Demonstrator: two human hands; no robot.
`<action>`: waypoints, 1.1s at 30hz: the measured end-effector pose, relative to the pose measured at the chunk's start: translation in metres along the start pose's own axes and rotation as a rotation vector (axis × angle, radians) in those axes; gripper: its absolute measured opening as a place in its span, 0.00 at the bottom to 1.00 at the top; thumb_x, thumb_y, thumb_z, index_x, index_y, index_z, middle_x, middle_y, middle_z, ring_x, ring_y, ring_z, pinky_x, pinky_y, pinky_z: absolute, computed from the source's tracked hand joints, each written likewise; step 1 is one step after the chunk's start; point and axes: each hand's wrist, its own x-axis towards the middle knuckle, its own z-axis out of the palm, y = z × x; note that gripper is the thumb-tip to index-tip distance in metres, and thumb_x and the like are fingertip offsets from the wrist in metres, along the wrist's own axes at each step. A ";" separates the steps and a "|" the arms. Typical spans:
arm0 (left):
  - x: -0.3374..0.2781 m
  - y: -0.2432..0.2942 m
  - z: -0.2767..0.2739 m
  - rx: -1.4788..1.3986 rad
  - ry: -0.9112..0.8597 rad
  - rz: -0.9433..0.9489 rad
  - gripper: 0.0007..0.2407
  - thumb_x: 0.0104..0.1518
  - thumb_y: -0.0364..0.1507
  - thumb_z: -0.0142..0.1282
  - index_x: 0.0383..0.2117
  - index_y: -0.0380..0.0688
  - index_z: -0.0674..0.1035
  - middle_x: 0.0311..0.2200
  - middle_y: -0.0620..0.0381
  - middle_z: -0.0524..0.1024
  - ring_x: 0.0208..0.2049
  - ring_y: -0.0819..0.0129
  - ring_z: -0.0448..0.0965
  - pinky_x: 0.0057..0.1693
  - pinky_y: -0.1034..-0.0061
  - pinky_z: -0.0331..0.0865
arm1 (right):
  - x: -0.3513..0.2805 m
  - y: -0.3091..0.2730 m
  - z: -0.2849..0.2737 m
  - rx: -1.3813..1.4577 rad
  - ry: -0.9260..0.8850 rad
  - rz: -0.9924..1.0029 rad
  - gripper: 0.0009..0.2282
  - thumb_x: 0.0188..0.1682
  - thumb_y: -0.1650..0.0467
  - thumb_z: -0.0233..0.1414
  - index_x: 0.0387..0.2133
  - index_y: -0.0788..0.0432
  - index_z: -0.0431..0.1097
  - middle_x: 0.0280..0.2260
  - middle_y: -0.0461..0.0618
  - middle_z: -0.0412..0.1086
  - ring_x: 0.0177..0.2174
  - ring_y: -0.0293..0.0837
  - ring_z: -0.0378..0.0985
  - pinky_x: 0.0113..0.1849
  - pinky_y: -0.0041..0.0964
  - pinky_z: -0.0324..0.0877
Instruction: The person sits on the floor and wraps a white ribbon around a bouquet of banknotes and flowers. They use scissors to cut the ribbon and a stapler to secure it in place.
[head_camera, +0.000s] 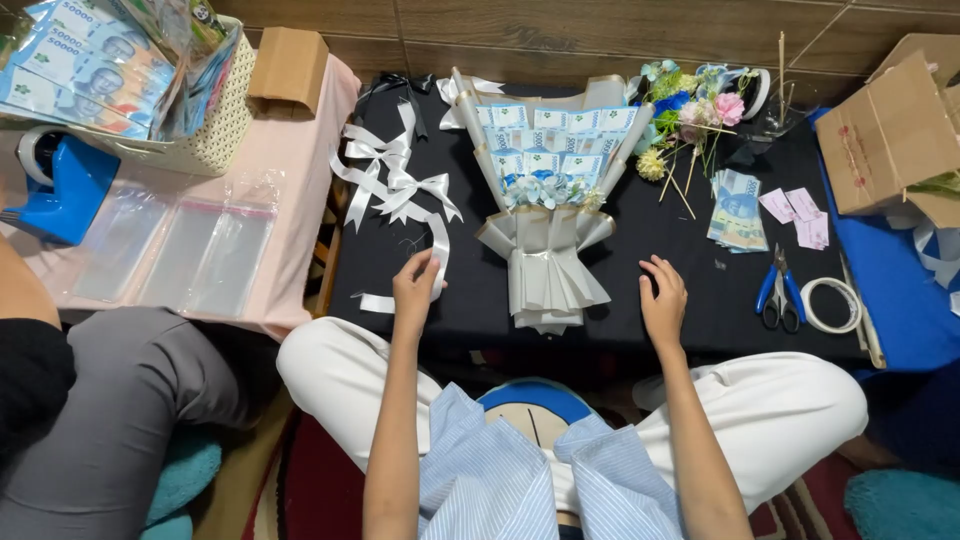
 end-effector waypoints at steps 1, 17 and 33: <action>-0.003 0.013 0.000 0.000 -0.004 0.000 0.10 0.62 0.31 0.57 0.48 0.50 0.82 0.36 0.49 0.80 0.26 0.68 0.82 0.32 0.79 0.77 | 0.001 -0.004 -0.002 -0.001 0.003 0.003 0.11 0.58 0.71 0.50 0.52 0.50 0.72 0.57 0.47 0.66 0.61 0.50 0.62 0.58 0.54 0.56; 0.000 0.186 0.019 0.030 -0.664 0.146 0.09 0.57 0.28 0.62 0.42 0.41 0.84 0.23 0.58 0.71 0.13 0.84 0.65 0.22 0.87 0.63 | 0.067 -0.235 0.008 0.862 -0.613 -0.216 0.28 0.60 0.52 0.26 0.52 0.52 0.70 0.48 0.55 0.75 0.55 0.50 0.70 0.60 0.50 0.55; 0.041 0.143 0.000 0.383 -0.638 0.121 0.09 0.55 0.30 0.63 0.40 0.43 0.85 0.25 0.50 0.76 0.22 0.73 0.67 0.30 0.80 0.60 | 0.090 -0.197 -0.054 0.845 -0.847 -0.010 0.07 0.51 0.68 0.57 0.33 0.61 0.74 0.22 0.48 0.73 0.26 0.35 0.70 0.35 0.29 0.62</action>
